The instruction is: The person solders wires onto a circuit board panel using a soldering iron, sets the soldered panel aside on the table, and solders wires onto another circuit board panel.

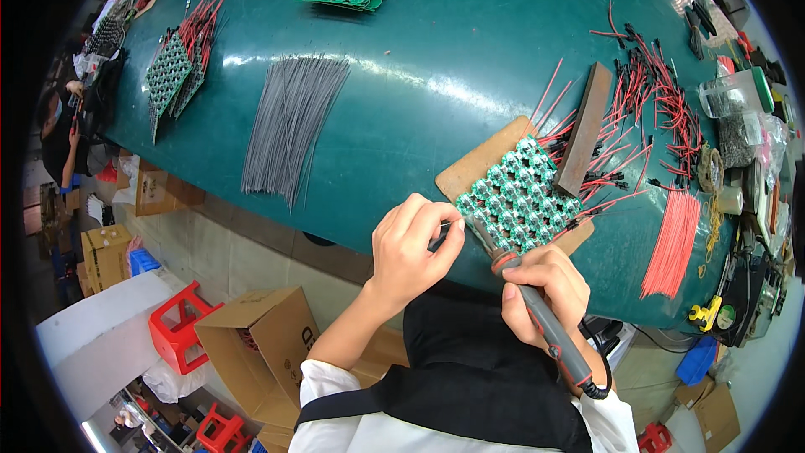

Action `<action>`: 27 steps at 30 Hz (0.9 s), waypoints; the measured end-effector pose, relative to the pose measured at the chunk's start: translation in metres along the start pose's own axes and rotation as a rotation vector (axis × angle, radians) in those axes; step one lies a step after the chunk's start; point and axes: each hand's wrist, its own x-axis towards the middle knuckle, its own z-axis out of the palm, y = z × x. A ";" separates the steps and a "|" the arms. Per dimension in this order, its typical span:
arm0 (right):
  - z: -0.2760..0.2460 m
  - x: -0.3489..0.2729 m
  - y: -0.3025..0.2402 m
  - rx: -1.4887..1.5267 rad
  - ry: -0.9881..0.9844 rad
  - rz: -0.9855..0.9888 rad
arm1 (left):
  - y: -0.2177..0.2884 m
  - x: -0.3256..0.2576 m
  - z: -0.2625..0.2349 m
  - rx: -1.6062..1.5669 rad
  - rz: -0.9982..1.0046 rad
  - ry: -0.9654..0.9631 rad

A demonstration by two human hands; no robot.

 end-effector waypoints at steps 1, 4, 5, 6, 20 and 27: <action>-0.001 0.001 0.000 -0.011 -0.021 0.007 | 0.000 0.000 0.000 0.014 0.000 0.005; -0.003 0.004 -0.001 -0.018 -0.047 0.020 | 0.001 -0.001 0.000 0.029 -0.011 0.003; -0.004 0.006 -0.002 -0.016 -0.051 0.006 | 0.002 -0.001 -0.001 0.030 -0.022 -0.003; -0.005 0.007 -0.003 -0.017 -0.061 0.013 | 0.003 -0.003 -0.002 0.033 -0.023 -0.002; -0.031 0.031 0.029 0.266 -0.248 0.202 | 0.003 -0.007 -0.001 -0.022 -0.056 0.059; -0.030 0.035 0.031 0.248 -0.305 0.195 | 0.009 -0.004 -0.001 0.105 -0.027 0.031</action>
